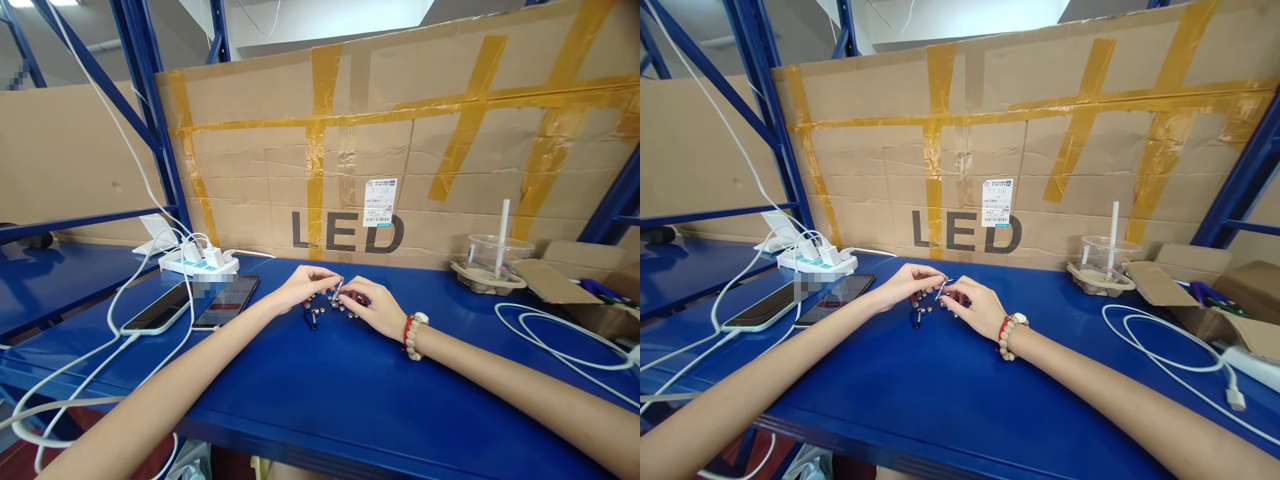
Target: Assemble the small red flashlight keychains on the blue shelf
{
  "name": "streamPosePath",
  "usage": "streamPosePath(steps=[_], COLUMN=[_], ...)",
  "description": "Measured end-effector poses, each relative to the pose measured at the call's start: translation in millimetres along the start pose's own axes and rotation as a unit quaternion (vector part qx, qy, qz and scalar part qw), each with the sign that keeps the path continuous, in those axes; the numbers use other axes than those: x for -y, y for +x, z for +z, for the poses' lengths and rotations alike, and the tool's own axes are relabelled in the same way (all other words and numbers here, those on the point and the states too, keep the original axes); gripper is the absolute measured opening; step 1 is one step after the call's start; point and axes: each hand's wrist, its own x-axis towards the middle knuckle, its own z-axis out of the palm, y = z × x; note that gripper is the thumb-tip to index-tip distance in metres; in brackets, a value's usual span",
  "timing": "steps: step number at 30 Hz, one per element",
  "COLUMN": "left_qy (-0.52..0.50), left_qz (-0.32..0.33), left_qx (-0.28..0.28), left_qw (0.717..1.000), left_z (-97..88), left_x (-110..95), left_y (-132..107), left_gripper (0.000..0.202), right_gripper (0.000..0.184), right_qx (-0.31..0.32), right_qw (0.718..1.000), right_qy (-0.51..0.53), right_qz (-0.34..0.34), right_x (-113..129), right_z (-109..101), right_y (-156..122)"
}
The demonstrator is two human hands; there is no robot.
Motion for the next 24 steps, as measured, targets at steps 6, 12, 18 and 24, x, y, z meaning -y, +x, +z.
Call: streamPosePath(steps=[6, 12, 18, 24], left_qy=[-0.086, -0.11, -0.142, -0.17], left_qz=[-0.03, -0.041, -0.043, -0.052], left_qx=[0.005, -0.039, -0.064, -0.072], left_qw=[0.996, 0.992, 0.987, 0.981], left_z=[11.0, 16.3, 16.7, 14.7], left_x=[2, -2, 3, 7], left_y=[-1, -1, 1, 2], left_gripper=[0.032, 0.031, 0.033, 0.036], right_gripper=[0.023, 0.024, 0.028, 0.027], right_qx=[0.004, -0.02, -0.065, -0.073], right_qw=[0.999, 0.996, 0.994, 0.99], right_qy=[0.037, 0.079, 0.077, 0.106], right_qz=[0.011, 0.039, 0.043, 0.065], right_x=[-3, -6, -9, -8], right_z=[1, 3, 1, 0], right_y=[2, 2, 3, 4])
